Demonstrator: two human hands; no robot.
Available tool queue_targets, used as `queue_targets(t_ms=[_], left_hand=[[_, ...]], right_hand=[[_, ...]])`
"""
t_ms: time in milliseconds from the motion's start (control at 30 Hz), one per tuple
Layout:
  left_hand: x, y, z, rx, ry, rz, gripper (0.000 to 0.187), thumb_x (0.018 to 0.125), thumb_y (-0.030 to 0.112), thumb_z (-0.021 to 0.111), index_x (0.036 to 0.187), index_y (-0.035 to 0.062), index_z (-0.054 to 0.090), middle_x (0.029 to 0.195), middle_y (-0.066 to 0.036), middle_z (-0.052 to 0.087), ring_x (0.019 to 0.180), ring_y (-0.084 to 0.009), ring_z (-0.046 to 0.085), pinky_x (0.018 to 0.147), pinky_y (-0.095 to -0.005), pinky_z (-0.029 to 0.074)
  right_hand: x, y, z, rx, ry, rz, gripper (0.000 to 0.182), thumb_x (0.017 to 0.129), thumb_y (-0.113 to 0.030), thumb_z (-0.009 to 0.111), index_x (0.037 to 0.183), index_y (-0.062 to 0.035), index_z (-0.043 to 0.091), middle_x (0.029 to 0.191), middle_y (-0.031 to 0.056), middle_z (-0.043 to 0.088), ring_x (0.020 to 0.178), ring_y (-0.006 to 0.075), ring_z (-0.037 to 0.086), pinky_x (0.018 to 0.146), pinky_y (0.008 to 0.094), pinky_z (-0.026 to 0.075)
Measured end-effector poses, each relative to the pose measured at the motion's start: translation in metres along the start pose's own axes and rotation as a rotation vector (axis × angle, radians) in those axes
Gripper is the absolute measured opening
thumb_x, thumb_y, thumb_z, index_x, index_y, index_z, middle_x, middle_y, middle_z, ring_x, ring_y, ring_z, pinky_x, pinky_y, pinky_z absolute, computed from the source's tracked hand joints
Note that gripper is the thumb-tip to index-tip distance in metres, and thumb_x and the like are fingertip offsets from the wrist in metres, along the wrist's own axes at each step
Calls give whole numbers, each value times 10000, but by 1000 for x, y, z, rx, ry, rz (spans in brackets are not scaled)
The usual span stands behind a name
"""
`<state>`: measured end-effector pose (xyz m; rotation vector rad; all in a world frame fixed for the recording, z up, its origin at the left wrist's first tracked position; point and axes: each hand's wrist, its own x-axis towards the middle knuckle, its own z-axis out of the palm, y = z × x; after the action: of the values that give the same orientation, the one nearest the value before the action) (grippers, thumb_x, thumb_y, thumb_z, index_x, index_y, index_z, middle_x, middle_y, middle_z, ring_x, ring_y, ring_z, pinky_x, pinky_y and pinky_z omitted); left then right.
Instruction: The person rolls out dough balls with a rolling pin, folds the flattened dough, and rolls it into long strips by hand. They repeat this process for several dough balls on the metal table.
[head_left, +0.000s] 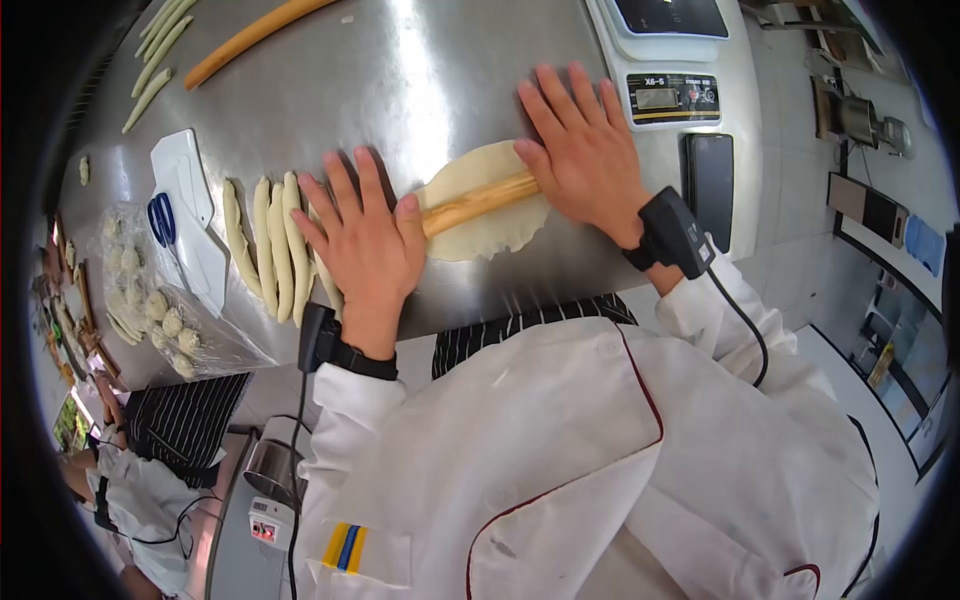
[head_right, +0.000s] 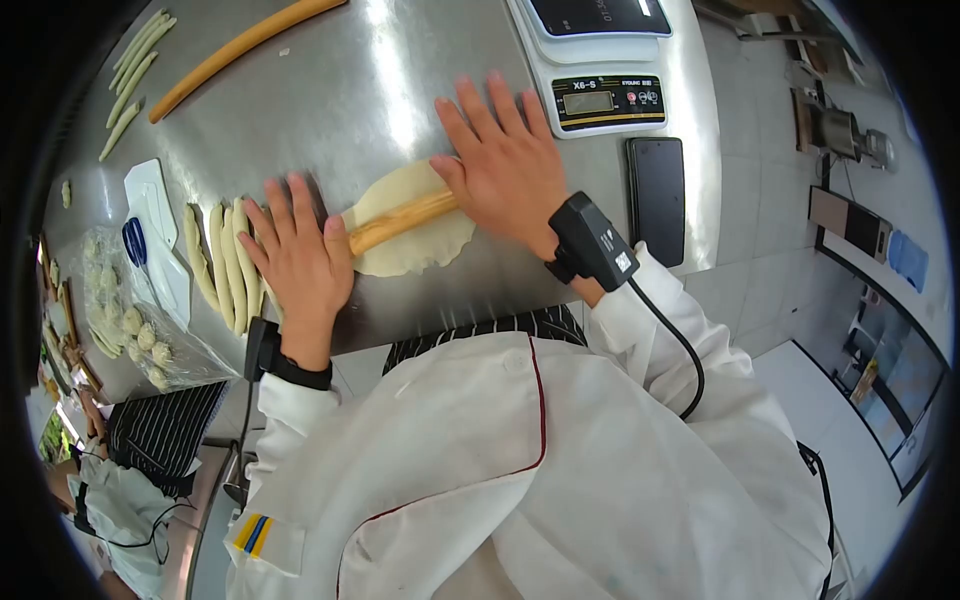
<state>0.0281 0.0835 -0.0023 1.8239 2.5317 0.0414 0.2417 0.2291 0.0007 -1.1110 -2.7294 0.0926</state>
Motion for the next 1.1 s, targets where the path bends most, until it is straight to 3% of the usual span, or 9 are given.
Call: queue_targets(t_ms=[167,233,267,367,400,500,567,767,1100], left_hand=[[46,-17,9,-9,84,-13,662,979,491,404,1501,85,393,1546,-246,331,1441,-515,193,1137,-673,67],[57,-22,5,-28,241,12,641,986,472,394,1502,92,386,1542,-251,333,1451,-511,173,1134,-675,76],[46,-16,0,-10,236,29,633,973,437,415,1485,66,398,1536,-254,339,1453,-504,179,1132,-681,73],[-41,4,8,-131,80,66,748,929,432,456,1481,-59,336,1560,-250,301,1465,-489,169,1161,-634,68],[-68,14,8,-162,62,54,824,907,456,489,1486,-96,290,1556,-297,269,1461,-505,162,1175,-607,65],[-90,31,6,-210,59,1,831,904,462,503,1464,-116,298,1529,-344,266,1447,-519,177,1172,-607,76],[-88,35,8,-201,40,-29,822,910,469,500,1450,-121,310,1518,-351,271,1441,-520,184,1169,-609,83],[-62,33,10,-164,140,-40,771,956,501,437,1429,-100,348,1485,-339,324,1415,-515,239,1162,-598,132],[-4,6,-1,-143,40,13,644,998,380,371,1469,-59,351,1495,-313,357,1403,-507,282,1166,-574,152]], right_hand=[[38,12,14,-24,101,0,520,960,-423,523,1353,-85,560,1447,167,493,1358,383,421,1136,547,274],[53,14,-2,129,287,-56,409,912,-267,584,1208,15,601,1305,268,559,1186,438,538,996,512,418],[43,25,19,150,250,-77,527,939,-401,564,1353,-75,552,1442,185,492,1354,383,429,1131,557,281],[-32,12,2,106,110,-61,570,920,-376,589,1355,-13,524,1445,202,482,1378,385,406,1140,570,264],[-60,5,0,106,53,-33,597,917,-375,588,1368,8,504,1459,208,465,1395,385,386,1145,575,254],[-89,-5,-4,129,3,10,639,921,-373,583,1403,29,458,1501,230,404,1425,403,335,1154,583,232],[-86,-12,-8,76,-38,64,666,928,-380,571,1434,27,421,1530,251,348,1439,423,299,1158,597,206],[-70,-8,-7,152,-89,97,666,939,-396,548,1431,35,422,1533,252,340,1451,423,268,1161,624,149],[-6,4,-6,63,-80,50,580,951,-393,524,1349,28,515,1508,217,392,1424,389,324,1166,596,163]])
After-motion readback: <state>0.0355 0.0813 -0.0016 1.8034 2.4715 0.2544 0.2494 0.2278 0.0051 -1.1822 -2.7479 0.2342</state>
